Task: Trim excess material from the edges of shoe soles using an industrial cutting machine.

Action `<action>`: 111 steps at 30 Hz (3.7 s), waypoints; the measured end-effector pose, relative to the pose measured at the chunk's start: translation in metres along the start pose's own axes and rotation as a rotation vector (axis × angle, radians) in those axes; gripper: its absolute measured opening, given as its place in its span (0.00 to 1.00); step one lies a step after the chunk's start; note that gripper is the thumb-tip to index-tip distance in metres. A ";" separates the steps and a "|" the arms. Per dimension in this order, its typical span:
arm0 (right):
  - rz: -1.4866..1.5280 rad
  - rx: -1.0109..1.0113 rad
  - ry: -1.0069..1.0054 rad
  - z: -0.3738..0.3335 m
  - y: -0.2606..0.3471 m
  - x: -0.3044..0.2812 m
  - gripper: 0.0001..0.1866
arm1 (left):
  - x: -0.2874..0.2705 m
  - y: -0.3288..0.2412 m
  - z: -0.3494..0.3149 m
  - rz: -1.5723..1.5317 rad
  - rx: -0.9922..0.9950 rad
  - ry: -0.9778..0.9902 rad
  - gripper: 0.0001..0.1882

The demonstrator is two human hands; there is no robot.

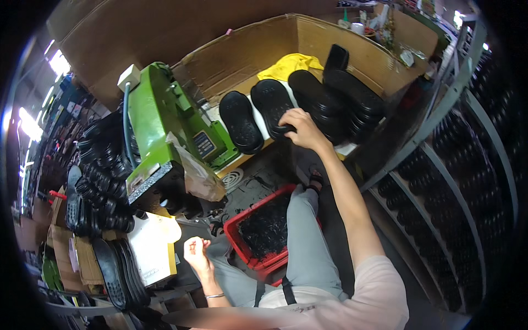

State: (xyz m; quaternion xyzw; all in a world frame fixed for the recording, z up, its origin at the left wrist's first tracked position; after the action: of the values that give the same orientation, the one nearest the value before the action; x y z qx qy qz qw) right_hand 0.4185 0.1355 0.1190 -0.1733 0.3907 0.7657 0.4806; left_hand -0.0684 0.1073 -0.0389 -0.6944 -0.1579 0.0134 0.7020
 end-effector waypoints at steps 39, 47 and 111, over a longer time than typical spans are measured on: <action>1.528 0.718 0.022 -0.182 0.173 0.135 0.60 | -0.027 -0.179 -0.069 0.310 0.171 0.224 0.17; 0.894 0.454 -0.480 -0.132 0.124 0.008 0.49 | 0.084 -0.120 -0.041 0.013 0.180 0.526 0.20; 1.238 1.104 -0.374 -0.242 0.050 0.154 0.27 | 0.146 -0.049 -0.042 -0.209 0.127 0.336 0.26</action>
State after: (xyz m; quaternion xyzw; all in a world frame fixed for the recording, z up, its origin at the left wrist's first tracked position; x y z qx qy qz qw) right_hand 0.2741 0.0311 -0.1120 0.4603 0.6468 0.6063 0.0471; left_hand 0.0709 0.0995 0.0399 -0.6211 -0.1087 -0.1654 0.7583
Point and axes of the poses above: each hand's wrist, its own z-axis towards the middle knuckle, its own x-axis out of the palm, y = z × x, the point moved 8 cm from there along z, towards the middle knuckle, and after that the axes turned 6 degrees about -y, right-handed, at the moved point
